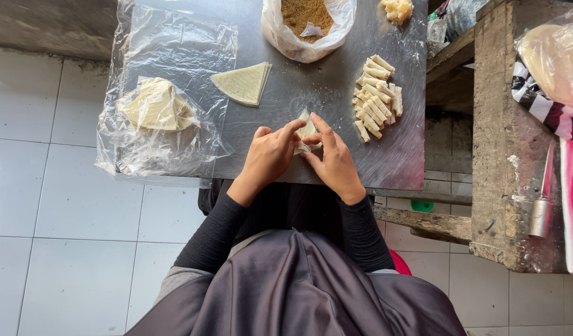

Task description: The person wraps snacks by placing a small amount of brown filling onto a triangular dough wrapper, rolling it into a cylinder, and sealing the edge with a paste.

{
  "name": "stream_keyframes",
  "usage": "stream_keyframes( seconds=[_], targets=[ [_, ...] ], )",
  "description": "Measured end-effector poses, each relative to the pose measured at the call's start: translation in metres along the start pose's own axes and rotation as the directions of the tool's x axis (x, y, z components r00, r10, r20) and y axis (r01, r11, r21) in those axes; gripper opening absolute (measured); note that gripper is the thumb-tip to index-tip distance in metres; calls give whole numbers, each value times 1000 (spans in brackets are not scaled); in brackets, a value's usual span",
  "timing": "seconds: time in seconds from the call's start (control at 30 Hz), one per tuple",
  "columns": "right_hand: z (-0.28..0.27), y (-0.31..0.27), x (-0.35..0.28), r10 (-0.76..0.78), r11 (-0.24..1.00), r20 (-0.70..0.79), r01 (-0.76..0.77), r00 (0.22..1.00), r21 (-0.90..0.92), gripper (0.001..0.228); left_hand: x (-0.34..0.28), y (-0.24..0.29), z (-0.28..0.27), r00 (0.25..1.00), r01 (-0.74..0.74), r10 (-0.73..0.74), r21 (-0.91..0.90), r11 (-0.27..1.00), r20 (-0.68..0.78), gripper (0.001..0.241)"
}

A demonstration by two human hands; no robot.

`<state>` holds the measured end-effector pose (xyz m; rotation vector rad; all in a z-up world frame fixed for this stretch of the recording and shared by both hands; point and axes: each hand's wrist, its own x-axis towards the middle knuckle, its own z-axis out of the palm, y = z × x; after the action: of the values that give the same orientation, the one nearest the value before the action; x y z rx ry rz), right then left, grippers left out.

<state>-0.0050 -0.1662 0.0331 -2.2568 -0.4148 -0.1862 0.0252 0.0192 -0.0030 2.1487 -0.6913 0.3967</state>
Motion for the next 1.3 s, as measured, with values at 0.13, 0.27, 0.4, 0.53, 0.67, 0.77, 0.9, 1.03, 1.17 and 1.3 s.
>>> stream_keyframes(
  seconds=[0.13, 0.27, 0.4, 0.53, 0.67, 0.77, 0.9, 1.03, 1.17, 1.3],
  targets=[
    [-4, -5, 4, -22, 1000, 11, 22, 1000, 9, 90, 3, 0, -2, 1000, 11, -11, -2, 1000, 8, 40],
    [-4, -9, 9, 39, 999, 30, -38, 999, -9, 91, 6, 3, -1, 999, 41, -41, -11, 999, 21, 39],
    [1, -6, 9, 72, 997, 12, -72, 997, -26, 81, 8, 1, -1, 996, 84, -83, -36, 996, 29, 42],
    [8, 2, 7, -5, 1000, -68, 3, 998, -27, 70, 6, -1, -6, 999, 17, -15, -49, 999, 50, 49],
    [4, 6, 12, -57, 996, -34, 55, 998, -77, 66, 5, -3, -3, 996, 20, -23, 36, 999, 83, 48],
    [-8, 7, 25, -4, 998, 76, 8, 997, -57, 65, 12, -10, 2, 992, 43, -43, 5, 999, 114, 47],
    [-18, 10, 53, 148, 984, 229, -166, 962, 66, 72, 33, -24, 2, 979, 123, -97, -139, 983, 180, 59],
    [-20, 11, 66, 205, 969, 300, -236, 932, 71, 85, 47, -25, -4, 968, 198, -165, -173, 965, 189, 73],
    [-17, 12, 57, 125, 982, 240, -154, 963, 108, 84, 42, -18, -7, 949, 245, -191, -210, 946, 250, 63],
    [-10, 18, 33, 57, 995, 140, -69, 988, 79, 75, 24, -13, -3, 983, 71, -66, -24, 997, 170, 43]
  ],
)
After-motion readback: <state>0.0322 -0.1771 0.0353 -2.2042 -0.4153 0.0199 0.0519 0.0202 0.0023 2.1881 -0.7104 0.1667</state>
